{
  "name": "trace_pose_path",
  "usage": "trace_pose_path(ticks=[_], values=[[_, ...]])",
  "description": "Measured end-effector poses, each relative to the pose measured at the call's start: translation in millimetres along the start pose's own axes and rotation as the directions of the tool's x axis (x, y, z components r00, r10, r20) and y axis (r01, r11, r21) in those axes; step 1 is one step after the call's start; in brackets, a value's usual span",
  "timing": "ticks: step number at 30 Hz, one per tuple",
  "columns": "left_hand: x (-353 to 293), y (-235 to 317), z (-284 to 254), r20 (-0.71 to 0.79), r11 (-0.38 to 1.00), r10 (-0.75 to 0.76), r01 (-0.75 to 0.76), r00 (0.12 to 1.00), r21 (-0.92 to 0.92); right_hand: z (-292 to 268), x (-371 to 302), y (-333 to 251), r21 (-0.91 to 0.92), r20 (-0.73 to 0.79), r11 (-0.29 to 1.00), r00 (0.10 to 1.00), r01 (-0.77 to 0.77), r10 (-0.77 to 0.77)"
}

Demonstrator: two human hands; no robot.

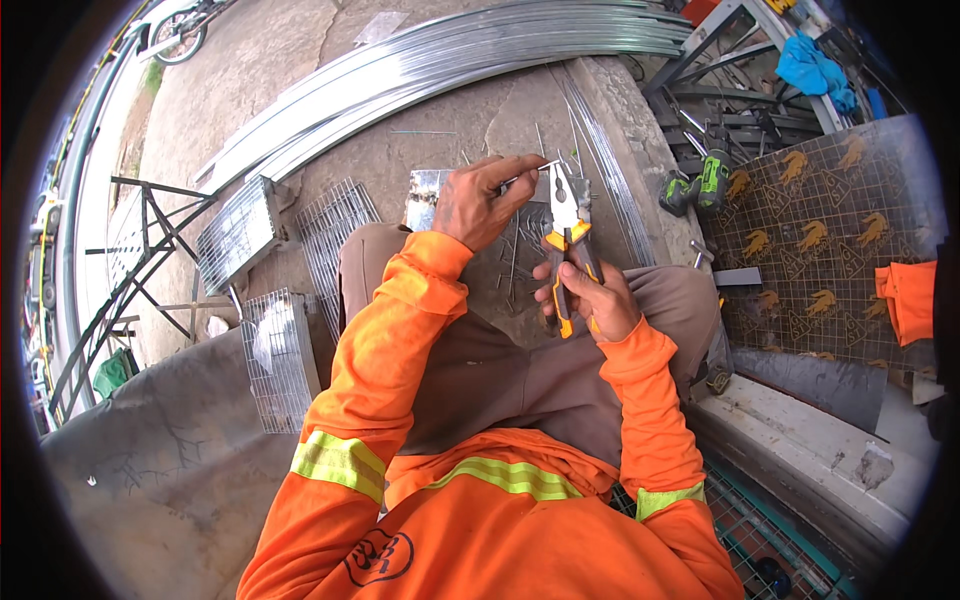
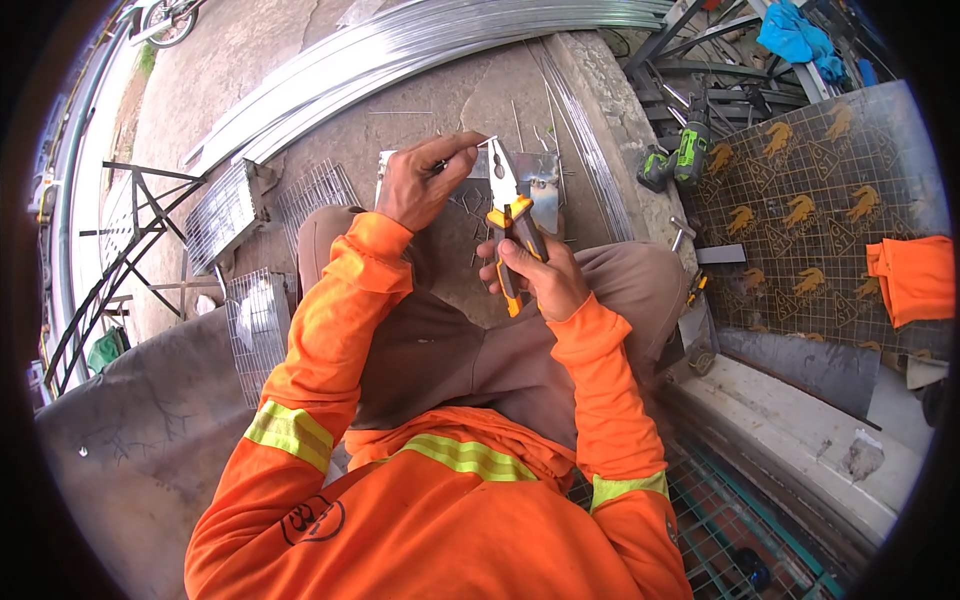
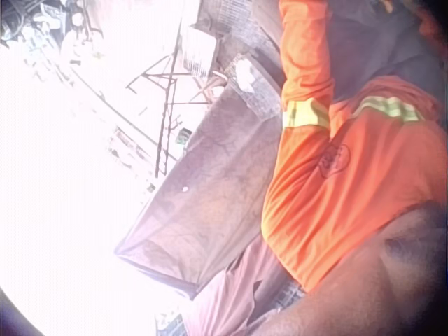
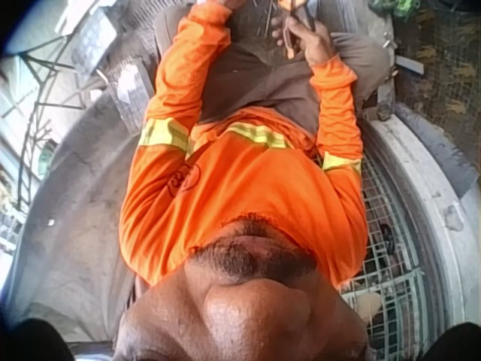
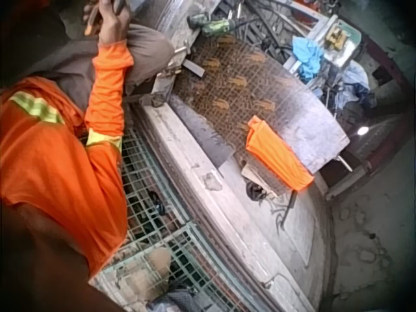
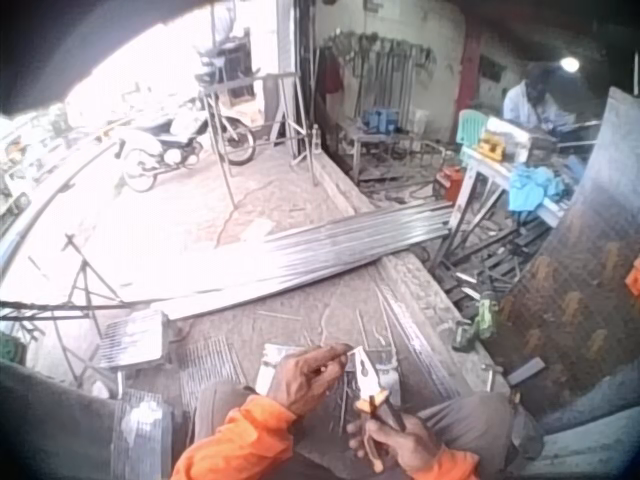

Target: Assembling and securing metal mesh cage components using a power drill, pliers, and wire.

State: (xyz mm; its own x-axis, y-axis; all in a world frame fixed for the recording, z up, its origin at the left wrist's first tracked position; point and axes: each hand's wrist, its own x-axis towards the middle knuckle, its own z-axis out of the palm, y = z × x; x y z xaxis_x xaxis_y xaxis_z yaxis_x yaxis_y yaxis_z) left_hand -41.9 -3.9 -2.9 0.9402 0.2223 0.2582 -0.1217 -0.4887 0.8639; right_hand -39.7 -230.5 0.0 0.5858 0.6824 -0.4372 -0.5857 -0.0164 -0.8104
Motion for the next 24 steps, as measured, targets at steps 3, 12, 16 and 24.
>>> trace_pose_path(ticks=[3,12,16,24], values=[[0.7,0.2,-2.4,0.025,0.999,0.034,-0.035,0.999,0.038,-4.0,-0.1,2.5,0.024,0.015,1.0,1.0,-0.005,0.005],[0.0,2.2,1.3,-0.003,1.0,-0.001,0.001,1.0,0.002,-5.0,13.3,18.9,-0.252,-0.469,0.967,0.879,-0.046,-0.081],[1.2,0.2,0.9,0.0,0.994,-0.101,0.101,0.995,-0.041,-8.7,12.0,14.5,-0.281,-0.417,0.96,0.899,0.012,-0.133],[3.7,-3.3,4.1,0.03,0.982,-0.185,0.186,0.982,-0.036,-2.7,16.6,22.0,-0.38,-0.256,0.909,0.925,0.169,-0.279]])
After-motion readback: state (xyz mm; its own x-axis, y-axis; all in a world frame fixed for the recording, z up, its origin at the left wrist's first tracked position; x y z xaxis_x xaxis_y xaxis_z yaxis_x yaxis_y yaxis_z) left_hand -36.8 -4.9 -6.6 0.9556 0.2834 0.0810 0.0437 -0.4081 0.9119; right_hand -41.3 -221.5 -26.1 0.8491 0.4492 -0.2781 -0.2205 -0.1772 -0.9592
